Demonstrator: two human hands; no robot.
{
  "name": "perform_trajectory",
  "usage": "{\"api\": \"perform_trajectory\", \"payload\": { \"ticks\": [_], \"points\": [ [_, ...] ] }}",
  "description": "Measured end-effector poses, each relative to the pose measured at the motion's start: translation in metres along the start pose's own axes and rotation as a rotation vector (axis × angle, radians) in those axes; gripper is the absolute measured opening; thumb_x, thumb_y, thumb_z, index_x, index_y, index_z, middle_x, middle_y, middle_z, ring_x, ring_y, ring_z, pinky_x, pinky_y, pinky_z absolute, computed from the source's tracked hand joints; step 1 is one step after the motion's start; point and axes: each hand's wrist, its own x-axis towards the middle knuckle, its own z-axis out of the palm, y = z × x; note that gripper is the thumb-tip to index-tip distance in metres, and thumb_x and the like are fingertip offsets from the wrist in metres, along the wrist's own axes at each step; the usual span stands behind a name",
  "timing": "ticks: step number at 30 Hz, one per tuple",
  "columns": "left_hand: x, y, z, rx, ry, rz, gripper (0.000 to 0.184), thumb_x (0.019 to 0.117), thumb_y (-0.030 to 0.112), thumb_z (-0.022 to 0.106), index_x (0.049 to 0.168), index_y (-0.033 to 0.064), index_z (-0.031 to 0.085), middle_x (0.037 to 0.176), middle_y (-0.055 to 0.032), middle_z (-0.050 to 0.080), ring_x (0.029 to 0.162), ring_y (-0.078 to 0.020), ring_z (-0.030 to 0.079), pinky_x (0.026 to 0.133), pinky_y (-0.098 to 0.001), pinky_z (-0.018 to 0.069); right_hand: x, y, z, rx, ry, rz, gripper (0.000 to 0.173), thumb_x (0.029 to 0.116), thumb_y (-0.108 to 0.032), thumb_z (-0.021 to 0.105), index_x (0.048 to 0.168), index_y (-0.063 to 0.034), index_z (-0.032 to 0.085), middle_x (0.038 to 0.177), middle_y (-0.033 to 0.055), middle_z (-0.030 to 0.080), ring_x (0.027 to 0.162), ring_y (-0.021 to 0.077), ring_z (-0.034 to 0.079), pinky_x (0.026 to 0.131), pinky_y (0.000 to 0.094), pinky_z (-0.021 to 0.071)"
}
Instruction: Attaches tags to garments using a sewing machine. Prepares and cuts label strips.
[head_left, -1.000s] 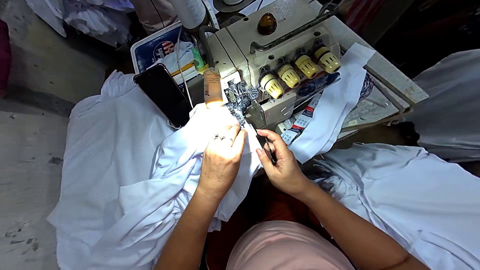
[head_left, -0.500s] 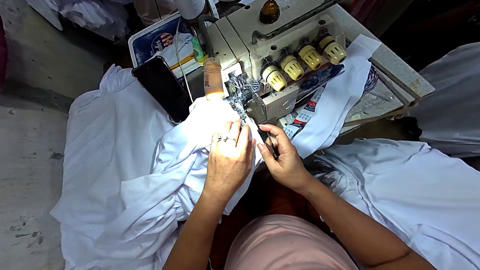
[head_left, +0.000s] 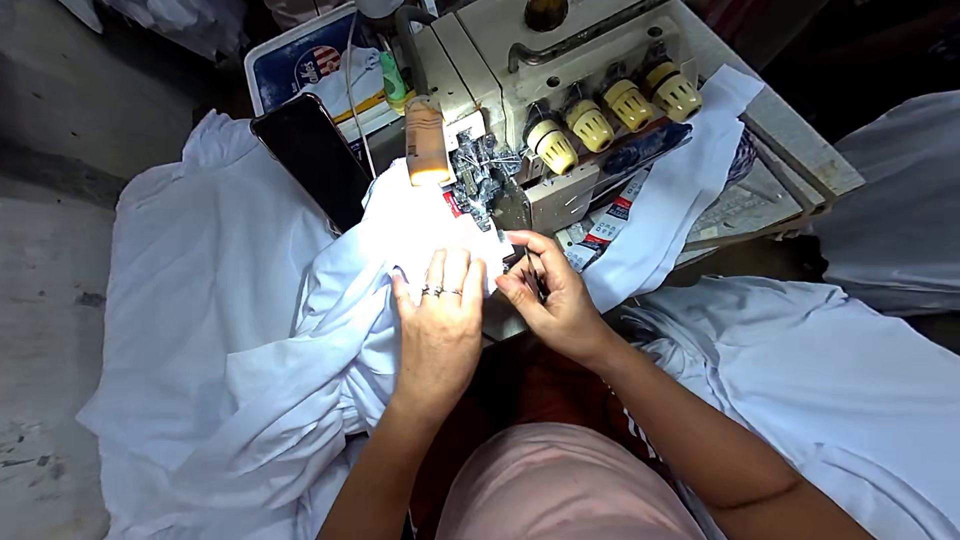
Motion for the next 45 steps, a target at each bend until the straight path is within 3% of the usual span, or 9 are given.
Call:
{"api": "perform_trajectory", "payload": {
  "ticks": [6, 13, 18, 20, 25, 31, 35, 38, 45],
  "points": [
    [0.035, -0.039, -0.017, -0.192, -0.208, -0.038, 0.043, 0.0981, -0.001, 0.046, 0.139, 0.0002, 0.061, 0.146, -0.0181, 0.057, 0.138, -0.0404, 0.051, 0.11, -0.0588, 0.041, -0.037, 0.008, 0.0, -0.053, -0.071, 0.015, 0.071, 0.1022, -0.053, 0.052, 0.142, 0.0058, 0.048, 0.084, 0.0014, 0.06, 0.071, 0.0022, 0.051, 0.066, 0.0198, 0.0463],
    [0.006, -0.017, -0.012, -0.199, 0.001, -0.169, 0.039, 0.0953, 0.0, 0.047, 0.129, -0.0051, 0.066, 0.138, -0.0235, 0.062, 0.121, -0.0429, 0.06, 0.103, -0.0578, 0.04, -0.066, 0.013, -0.01, -0.091, -0.085, 0.123, 0.038, 0.1024, -0.024, 0.056, 0.121, 0.0091, 0.057, 0.099, 0.0104, 0.066, 0.083, 0.0023, 0.06, 0.073, 0.0164, 0.0499],
    [-0.019, -0.002, -0.027, -0.242, 0.071, -0.178, 0.04, 0.1012, 0.028, 0.056, 0.121, -0.0028, 0.072, 0.128, -0.0247, 0.066, 0.118, -0.0399, 0.062, 0.101, -0.0506, 0.0463, -0.08, 0.019, -0.019, -0.058, -0.083, 0.103, 0.035, 0.1012, -0.021, 0.059, 0.12, 0.0078, 0.06, 0.101, 0.0091, 0.065, 0.083, -0.0025, 0.057, 0.073, 0.0104, 0.0471],
    [0.002, -0.019, -0.034, -0.25, 0.122, -0.177, 0.033, 0.0995, 0.017, 0.053, 0.112, -0.0084, 0.071, 0.125, -0.0291, 0.064, 0.118, -0.0427, 0.061, 0.1, -0.0522, 0.0474, -0.081, 0.016, -0.015, -0.021, -0.092, 0.091, 0.033, 0.1002, -0.019, 0.061, 0.119, 0.0077, 0.062, 0.102, 0.0102, 0.066, 0.085, -0.0024, 0.057, 0.074, 0.0103, 0.0468],
    [0.093, -0.073, -0.028, -0.505, -0.234, -0.227, 0.05, 0.1053, 0.011, 0.042, 0.154, -0.0017, 0.038, 0.158, -0.023, 0.04, 0.144, -0.0315, 0.044, 0.117, -0.0467, 0.036, -0.082, 0.005, 0.003, -0.039, -0.14, 0.027, 0.033, 0.1013, -0.018, 0.059, 0.122, 0.0075, 0.063, 0.105, 0.0153, 0.069, 0.085, 0.0056, 0.062, 0.077, 0.0173, 0.0516],
    [0.088, -0.101, -0.032, -0.399, -0.351, -0.149, 0.043, 0.1025, 0.024, 0.055, 0.136, -0.0027, 0.059, 0.118, -0.0285, 0.064, 0.109, -0.0421, 0.062, 0.095, -0.0612, 0.0464, -0.061, -0.008, -0.016, -0.437, -0.086, -0.116, 0.036, 0.1042, -0.023, 0.054, 0.122, 0.0068, 0.064, 0.095, 0.0155, 0.071, 0.074, 0.0212, 0.068, 0.066, 0.0358, 0.0579],
    [0.045, -0.09, -0.065, -0.408, -0.216, -0.143, 0.024, 0.1016, 0.025, 0.06, 0.095, 0.0036, 0.07, 0.084, -0.0079, 0.062, 0.073, -0.0168, 0.056, 0.068, -0.0384, 0.0461, -0.016, -0.017, -0.031, -0.769, -0.008, -0.304, 0.034, 0.1015, -0.021, 0.055, 0.118, 0.0045, 0.07, 0.084, 0.0166, 0.067, 0.062, 0.0296, 0.066, 0.05, 0.0414, 0.0527],
    [0.025, -0.081, -0.073, -0.38, -0.16, -0.111, 0.025, 0.0973, 0.026, 0.06, 0.083, 0.0074, 0.069, 0.088, -0.0022, 0.064, 0.071, -0.0072, 0.058, 0.065, -0.028, 0.0485, 0.02, -0.028, -0.03, -0.945, -0.097, -0.354, 0.033, 0.1024, -0.016, 0.056, 0.126, 0.0046, 0.067, 0.09, 0.0202, 0.065, 0.068, 0.0358, 0.066, 0.052, 0.0442, 0.0513],
    [0.015, -0.065, -0.066, -0.454, -0.084, -0.224, 0.014, 0.0953, 0.021, 0.064, 0.095, 0.0084, 0.07, 0.067, 0.0037, 0.058, 0.054, -0.0004, 0.053, 0.052, -0.0197, 0.0459, 0.055, -0.035, -0.003, -1.2, -0.225, -0.424, 0.029, 0.0912, 0.005, 0.057, 0.118, 0.0061, 0.068, 0.092, 0.0219, 0.066, 0.069, 0.0351, 0.065, 0.053, 0.0414, 0.0479]
  ]
}}
